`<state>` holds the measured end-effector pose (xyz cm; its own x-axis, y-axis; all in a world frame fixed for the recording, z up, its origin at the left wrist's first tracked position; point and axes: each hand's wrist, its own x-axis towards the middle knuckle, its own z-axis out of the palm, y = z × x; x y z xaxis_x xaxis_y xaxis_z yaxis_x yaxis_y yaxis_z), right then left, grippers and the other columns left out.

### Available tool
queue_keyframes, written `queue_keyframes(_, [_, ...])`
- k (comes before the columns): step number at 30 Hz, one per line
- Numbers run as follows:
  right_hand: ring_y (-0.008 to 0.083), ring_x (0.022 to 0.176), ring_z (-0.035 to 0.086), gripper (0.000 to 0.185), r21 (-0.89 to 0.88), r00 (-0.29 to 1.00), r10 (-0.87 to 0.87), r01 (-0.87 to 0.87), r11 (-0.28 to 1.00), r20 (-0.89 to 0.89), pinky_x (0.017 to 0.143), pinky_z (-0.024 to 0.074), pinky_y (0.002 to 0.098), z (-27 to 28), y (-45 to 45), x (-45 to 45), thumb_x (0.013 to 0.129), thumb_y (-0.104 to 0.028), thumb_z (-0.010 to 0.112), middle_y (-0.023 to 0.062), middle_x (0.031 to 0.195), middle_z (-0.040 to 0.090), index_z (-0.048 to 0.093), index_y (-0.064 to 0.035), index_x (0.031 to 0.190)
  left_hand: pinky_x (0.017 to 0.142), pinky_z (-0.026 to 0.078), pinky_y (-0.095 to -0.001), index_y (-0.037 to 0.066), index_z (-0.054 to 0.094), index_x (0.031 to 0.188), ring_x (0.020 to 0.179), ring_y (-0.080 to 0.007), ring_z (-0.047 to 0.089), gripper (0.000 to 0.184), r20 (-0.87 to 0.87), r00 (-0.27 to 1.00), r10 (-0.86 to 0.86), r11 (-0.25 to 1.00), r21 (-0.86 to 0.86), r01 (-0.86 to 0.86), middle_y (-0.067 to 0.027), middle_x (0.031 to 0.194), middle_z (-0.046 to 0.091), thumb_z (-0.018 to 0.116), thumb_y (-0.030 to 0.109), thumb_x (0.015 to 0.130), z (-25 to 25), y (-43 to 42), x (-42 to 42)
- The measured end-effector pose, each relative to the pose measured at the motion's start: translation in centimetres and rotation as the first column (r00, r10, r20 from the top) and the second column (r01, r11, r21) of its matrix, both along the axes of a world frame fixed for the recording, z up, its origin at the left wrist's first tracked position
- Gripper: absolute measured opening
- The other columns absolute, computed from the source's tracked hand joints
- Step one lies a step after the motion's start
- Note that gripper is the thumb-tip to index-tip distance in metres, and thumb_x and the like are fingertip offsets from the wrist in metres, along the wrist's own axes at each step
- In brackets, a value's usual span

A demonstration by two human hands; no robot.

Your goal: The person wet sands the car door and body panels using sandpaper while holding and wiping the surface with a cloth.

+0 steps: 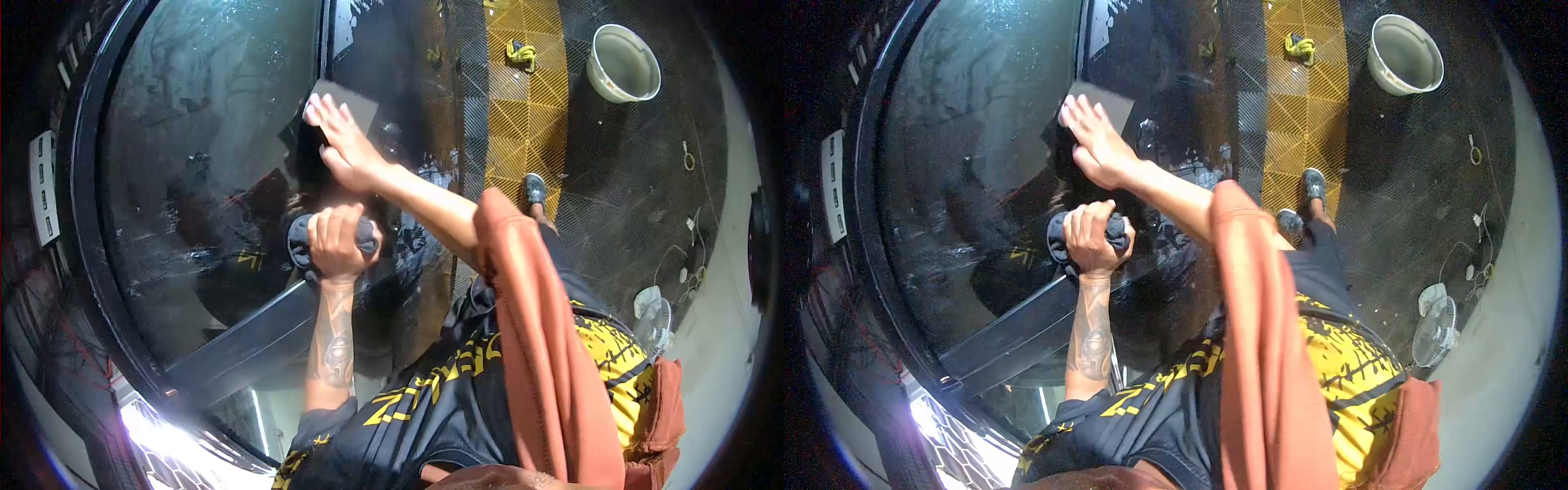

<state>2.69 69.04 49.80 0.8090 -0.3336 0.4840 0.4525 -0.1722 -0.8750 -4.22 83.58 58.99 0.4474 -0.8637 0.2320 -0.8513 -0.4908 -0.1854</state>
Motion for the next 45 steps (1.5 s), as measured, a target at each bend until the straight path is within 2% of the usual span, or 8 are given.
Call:
queue_keyframes(4, [0.0341,0.125,0.060,0.047,0.476,0.994,0.044,-0.085,0.875,0.096,0.107,0.0433,0.0426,1.6,-2.8,-4.1,0.088,-0.014,0.055,0.0236,0.129,0.063,0.055,0.0015,0.131,0.086,0.047,-0.0453,-0.001,0.058,0.132,0.090,-0.0349,0.064,0.081,-0.173,0.985,0.008,0.985,-0.169,-0.038,-0.0142,0.096,0.066,0.065,0.065,0.086,1.0,-0.5,0.8])
queue_keyframes(11, [0.0156,0.100,0.064,0.029,0.993,0.890,0.440,-0.116,-0.031,0.118,0.086,0.0552,0.0370,1.3,-8.8,-10.8,0.091,-0.019,0.068,0.0043,0.101,0.067,0.063,-0.0047,0.115,0.080,0.050,-0.0437,0.002,0.069,0.116,0.088,-0.0372,0.069,0.068,-0.335,0.929,0.156,0.974,-0.104,-0.201,-0.0155,0.092,0.072,0.068,0.063,0.086,1.5,-2.0,1.6])
queue_keyframes(16, [0.0172,0.093,0.067,0.039,0.976,0.858,0.502,-0.187,0.109,0.108,0.085,0.0571,0.0367,0.8,-6.8,-10.3,0.089,-0.020,0.072,0.0053,0.106,0.066,0.059,-0.0027,0.121,0.057,0.048,-0.0475,0.002,0.056,0.071,0.067,-0.0449,0.063,0.072,-0.533,0.819,0.213,0.958,-0.053,-0.283,-0.0227,0.066,0.061,0.074,0.071,0.074,3.6,-3.5,1.8])
queue_keyframes(25, [0.0071,0.094,0.063,0.026,0.847,0.779,0.623,-0.377,0.376,0.070,0.084,0.0524,0.0287,2.6,-5.8,-14.0,0.095,-0.010,0.069,0.0000,0.108,0.071,0.065,-0.0012,0.119,0.071,0.055,-0.0462,-0.002,0.073,0.094,0.081,-0.0428,0.072,0.084,-0.547,0.622,0.560,0.827,0.331,-0.454,-0.0259,0.079,0.070,0.067,0.080,0.075,7.2,-2.5,-1.3])
queue_keyframes(35, [0.0155,0.121,0.058,0.070,0.424,0.948,0.299,-0.228,0.876,-0.109,0.105,0.0458,0.0349,3.4,-5.3,-15.3,0.083,-0.019,0.085,0.0089,0.136,0.061,0.052,-0.0029,0.143,0.076,0.053,-0.0320,-0.002,0.074,0.099,0.082,-0.0165,0.069,0.018,-0.892,0.417,0.177,0.788,-0.125,-0.602,-0.0073,0.090,0.075,0.064,0.014,0.096,5.3,-0.3,-3.3])
queue_keyframes(37, [0.0198,0.130,0.053,0.085,0.573,0.922,0.330,-0.162,0.803,-0.201,0.110,0.0419,0.0389,1.8,-4.4,-16.7,0.080,-0.034,0.087,0.0108,0.142,0.056,0.046,-0.0045,0.148,0.079,0.052,-0.0314,-0.002,0.073,0.102,0.087,-0.0162,0.069,0.018,-0.924,0.379,0.059,0.746,-0.212,-0.631,-0.0074,0.096,0.075,0.065,0.013,0.095,4.7,0.2,-3.1])
queue_keyframes(39, [0.0161,0.122,0.055,0.070,0.970,0.733,0.674,-0.216,0.109,0.088,0.104,0.0435,0.0343,1.1,-2.9,-18.4,0.085,-0.031,0.082,0.0062,0.133,0.061,0.052,-0.0053,0.143,0.081,0.052,-0.0313,-0.002,0.073,0.103,0.088,-0.0163,0.069,0.019,-0.931,0.354,0.089,0.752,-0.170,-0.637,-0.0077,0.097,0.075,0.065,0.014,0.095,4.2,0.1,-2.9])
queue_keyframes(45, [0.0138,0.097,0.061,0.038,0.993,0.889,0.457,-0.037,0.109,-0.017,0.089,0.0484,0.0301,3.0,-1.9,-15.7,0.092,-0.019,0.070,0.0017,0.107,0.067,0.060,-0.0032,0.125,0.082,0.052,-0.0314,-0.001,0.074,0.106,0.089,-0.0166,0.069,0.026,-0.935,0.330,0.132,0.818,-0.085,-0.569,-0.0103,0.097,0.076,0.072,0.022,0.093,5.8,-3.5,-1.6])
